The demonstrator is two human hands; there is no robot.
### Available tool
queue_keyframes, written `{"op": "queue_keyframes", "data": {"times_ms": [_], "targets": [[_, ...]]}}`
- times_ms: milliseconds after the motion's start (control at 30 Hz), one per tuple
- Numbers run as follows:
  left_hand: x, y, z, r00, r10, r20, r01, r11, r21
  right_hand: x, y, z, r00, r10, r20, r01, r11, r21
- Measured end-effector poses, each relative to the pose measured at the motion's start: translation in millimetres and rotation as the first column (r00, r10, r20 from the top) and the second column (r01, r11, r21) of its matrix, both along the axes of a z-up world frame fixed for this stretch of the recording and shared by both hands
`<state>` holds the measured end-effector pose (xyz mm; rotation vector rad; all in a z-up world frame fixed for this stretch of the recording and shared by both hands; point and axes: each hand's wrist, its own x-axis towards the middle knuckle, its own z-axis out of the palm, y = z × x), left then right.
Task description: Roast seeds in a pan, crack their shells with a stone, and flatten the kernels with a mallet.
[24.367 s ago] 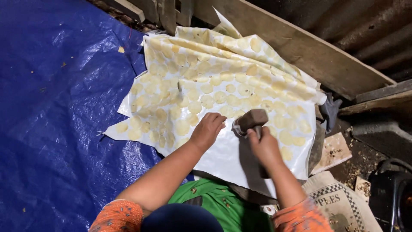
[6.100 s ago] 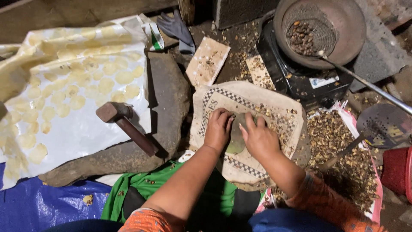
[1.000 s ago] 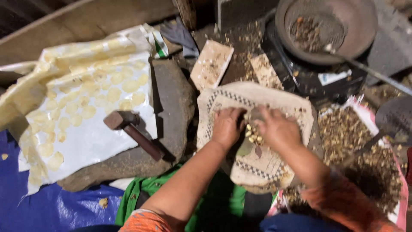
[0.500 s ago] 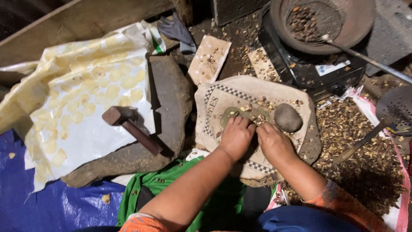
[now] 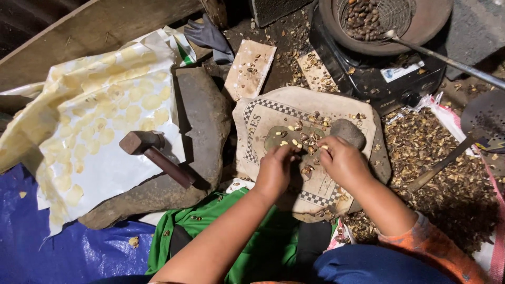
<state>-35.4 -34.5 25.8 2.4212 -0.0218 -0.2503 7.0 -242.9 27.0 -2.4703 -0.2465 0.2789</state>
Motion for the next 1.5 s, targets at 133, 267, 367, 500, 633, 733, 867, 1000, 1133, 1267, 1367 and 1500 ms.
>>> {"op": "queue_keyframes", "data": {"times_ms": [133, 267, 367, 500, 633, 733, 867, 1000, 1133, 1267, 1367, 1500], "targets": [[-14, 13, -13, 0.976, 0.130, -0.174, -0.160, 0.972, -0.171, 1, 21, 1, 0.995, 0.103, 0.008, -0.103, 0.985, 0.135], [-19, 19, -13, 0.954, 0.151, -0.258, -0.186, 0.975, -0.117, -3, 40, -65, 0.966, 0.251, 0.058, -0.245, 0.964, -0.105], [-19, 13, 20, 0.962, 0.076, -0.263, -0.111, 0.986, -0.121, 3, 38, -55, 0.977, 0.195, -0.084, -0.199, 0.979, -0.037], [-26, 19, 12, 0.956, 0.064, -0.287, -0.087, 0.994, -0.069, 17, 34, -11, 0.982, 0.093, -0.164, -0.078, 0.992, 0.096], [-23, 16, 24, 0.934, 0.008, -0.356, 0.003, 0.999, 0.032, 23, 45, -16, 0.979, 0.201, 0.030, -0.201, 0.979, -0.021], [-27, 17, 29, 0.918, -0.005, -0.397, 0.005, 1.000, -0.002, 19, 44, -34, 0.965, 0.258, 0.040, -0.246, 0.951, -0.188], [-32, 20, 20, 0.921, -0.002, -0.390, -0.023, 0.998, -0.059, 24, 44, 16, 0.976, 0.143, -0.165, -0.153, 0.987, -0.048], [-30, 22, 21, 0.942, -0.041, -0.334, -0.008, 0.990, -0.142, 51, 48, -18, 0.979, 0.026, -0.202, -0.024, 1.000, 0.016], [-28, 30, 26, 0.943, -0.066, -0.327, 0.018, 0.989, -0.146, 74, 71, -57, 0.990, 0.131, 0.047, -0.127, 0.989, -0.079], [-23, 30, 58, 0.930, 0.007, -0.366, -0.075, 0.983, -0.169, 80, 67, -56, 0.994, 0.103, -0.043, -0.102, 0.995, 0.015], [-10, 37, 70, 0.944, 0.077, -0.321, -0.148, 0.969, -0.201, 66, 54, -27, 0.983, 0.072, -0.168, -0.058, 0.994, 0.090], [33, 52, 11, 0.959, 0.209, -0.190, -0.226, 0.971, -0.077, 47, 62, -15, 0.973, 0.221, -0.071, -0.224, 0.974, -0.039]]}}
